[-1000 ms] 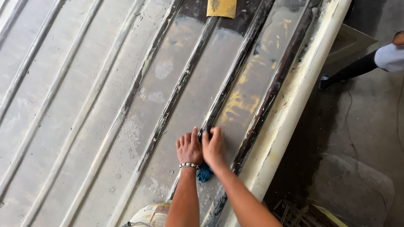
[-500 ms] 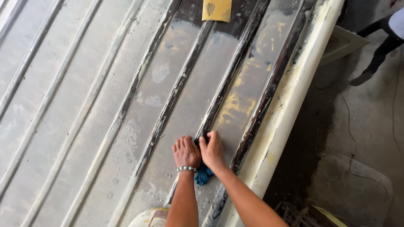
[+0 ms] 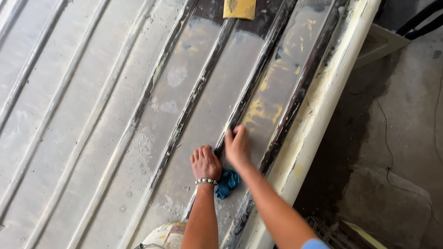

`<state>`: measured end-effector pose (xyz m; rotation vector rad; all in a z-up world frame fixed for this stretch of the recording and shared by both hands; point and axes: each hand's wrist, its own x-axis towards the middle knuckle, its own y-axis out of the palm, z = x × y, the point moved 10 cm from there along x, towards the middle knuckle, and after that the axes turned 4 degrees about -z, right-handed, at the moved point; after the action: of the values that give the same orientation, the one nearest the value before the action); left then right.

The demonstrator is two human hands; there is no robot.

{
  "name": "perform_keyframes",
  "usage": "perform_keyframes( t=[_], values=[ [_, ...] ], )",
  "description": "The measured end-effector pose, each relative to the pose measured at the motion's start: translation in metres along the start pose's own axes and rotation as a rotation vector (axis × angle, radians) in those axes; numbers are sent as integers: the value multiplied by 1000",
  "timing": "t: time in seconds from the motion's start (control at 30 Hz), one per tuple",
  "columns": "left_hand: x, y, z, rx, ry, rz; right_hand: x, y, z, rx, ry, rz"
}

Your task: The person cleans a corrugated metal surface using a blue cloth and a black scraper. They wipe the surface, scrape off residue, and occasionally dip the cloth into a bucket of liquid. The camera angle is unstable and frequently moves away from the work area.

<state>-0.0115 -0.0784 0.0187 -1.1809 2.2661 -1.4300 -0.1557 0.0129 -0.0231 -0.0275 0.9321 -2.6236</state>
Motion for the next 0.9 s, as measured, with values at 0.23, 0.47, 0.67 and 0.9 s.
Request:
perform_keyframes(
  t=[0.23,0.47,0.67,0.9],
  values=[
    [-1,6,7,7,-5,8,-37,-3,8,19,-85,-68],
    [-4,5,10,3,-32,26,33,1,-16,77,6,-34],
    [3,6,5,5,-35,13,-28,-2,5,-25,-159,-134],
    [-2,7,8,15,-65,72,82,-10,-10,0,85,12]
  ],
)
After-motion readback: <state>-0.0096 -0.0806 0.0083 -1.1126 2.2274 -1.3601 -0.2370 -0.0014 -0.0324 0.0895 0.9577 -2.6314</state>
